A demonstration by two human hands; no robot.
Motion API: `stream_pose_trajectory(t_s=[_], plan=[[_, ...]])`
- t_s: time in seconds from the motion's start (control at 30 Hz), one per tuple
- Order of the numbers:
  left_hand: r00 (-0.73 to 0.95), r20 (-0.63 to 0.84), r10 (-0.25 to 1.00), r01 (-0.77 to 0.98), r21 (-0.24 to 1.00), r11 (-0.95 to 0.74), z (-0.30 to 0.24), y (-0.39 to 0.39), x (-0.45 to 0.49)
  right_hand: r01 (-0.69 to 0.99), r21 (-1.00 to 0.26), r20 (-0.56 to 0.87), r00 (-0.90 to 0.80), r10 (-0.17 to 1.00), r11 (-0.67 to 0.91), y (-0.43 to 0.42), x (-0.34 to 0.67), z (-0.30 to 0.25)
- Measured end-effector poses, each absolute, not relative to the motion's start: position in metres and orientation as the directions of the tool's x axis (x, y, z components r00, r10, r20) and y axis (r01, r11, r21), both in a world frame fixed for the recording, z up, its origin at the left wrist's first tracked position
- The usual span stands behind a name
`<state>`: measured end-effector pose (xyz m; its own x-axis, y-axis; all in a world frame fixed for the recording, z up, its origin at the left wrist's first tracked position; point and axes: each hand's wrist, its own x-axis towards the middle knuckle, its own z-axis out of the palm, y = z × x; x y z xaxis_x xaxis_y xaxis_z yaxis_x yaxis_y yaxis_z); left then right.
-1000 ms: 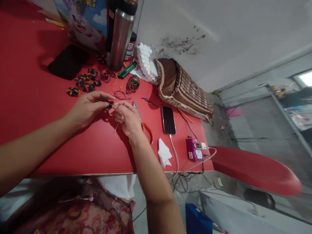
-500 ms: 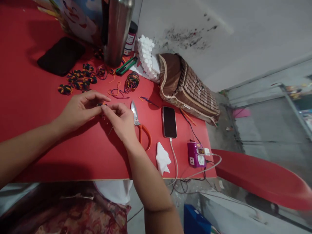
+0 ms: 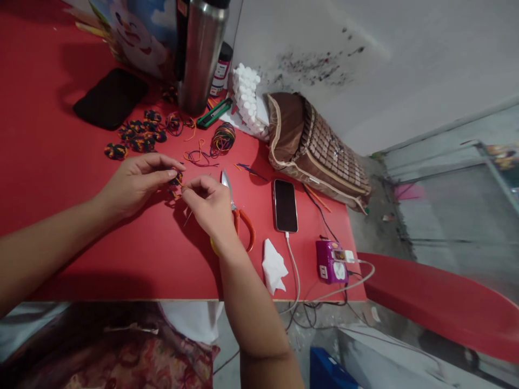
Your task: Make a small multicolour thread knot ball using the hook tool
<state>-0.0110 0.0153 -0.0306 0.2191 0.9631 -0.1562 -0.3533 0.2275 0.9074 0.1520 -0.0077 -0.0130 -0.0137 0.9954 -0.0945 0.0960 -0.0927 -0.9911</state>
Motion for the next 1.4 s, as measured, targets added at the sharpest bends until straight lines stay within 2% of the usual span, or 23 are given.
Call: stream_pose_trajectory(t_s=[0.17,0.27,0.37,0.43,0.6,0.7,0.8,0.9,1.0,1.07,1.27,1.4], plan=[[0.176,-0.072,0.982,-0.302,0.945,0.124,-0.032,0.014,-0.011,-0.096,-0.967,-0.226,-0.100,0.969,-0.236,-0.007,0.155,-0.011],[0.176,-0.074,0.982,-0.312,0.942,0.127,-0.031,0.014,-0.011,-0.148,-0.969,-0.196,-0.029,0.980,-0.198,-0.008,0.156,-0.013],[0.164,-0.112,0.980,-0.317,0.935,0.160,-0.031,0.015,-0.011,-0.097,-0.992,-0.084,0.087,0.993,-0.076,-0.009,0.156,-0.015],[0.144,-0.106,0.984,-0.298,0.944,0.145,-0.031,0.016,-0.011,-0.043,-0.999,-0.033,0.105,0.994,-0.028,-0.010,0.156,-0.016],[0.073,0.065,0.995,-0.154,0.987,-0.053,-0.035,0.019,-0.011,0.016,-1.000,0.012,0.060,0.998,0.011,-0.010,0.150,-0.016],[0.093,0.119,0.988,-0.118,0.987,-0.108,-0.037,0.019,-0.011,0.081,-0.996,0.038,0.039,0.999,0.035,-0.012,0.148,-0.020],[0.108,0.152,0.982,-0.068,0.987,-0.145,-0.036,0.018,-0.012,0.156,-0.984,0.104,0.098,0.990,0.088,-0.013,0.149,-0.023],[0.119,0.131,0.984,-0.078,0.989,-0.122,-0.034,0.018,-0.013,0.048,-0.996,0.080,0.118,0.990,0.075,-0.011,0.152,-0.023],[0.128,0.141,0.982,-0.062,0.989,-0.134,-0.033,0.018,-0.013,-0.108,-0.994,0.011,0.058,0.998,0.017,-0.007,0.154,-0.021],[0.128,0.166,0.978,-0.032,0.986,-0.164,-0.033,0.018,-0.013,-0.143,-0.990,0.005,0.022,1.000,0.008,-0.007,0.155,-0.019],[0.108,0.148,0.983,-0.089,0.986,-0.138,-0.031,0.014,-0.013,0.003,-0.997,0.078,0.055,0.995,0.077,-0.013,0.151,-0.017],[0.155,0.074,0.985,-0.195,0.980,-0.043,-0.029,0.012,-0.010,0.101,-0.992,0.079,0.045,0.996,0.075,-0.013,0.148,-0.021]])
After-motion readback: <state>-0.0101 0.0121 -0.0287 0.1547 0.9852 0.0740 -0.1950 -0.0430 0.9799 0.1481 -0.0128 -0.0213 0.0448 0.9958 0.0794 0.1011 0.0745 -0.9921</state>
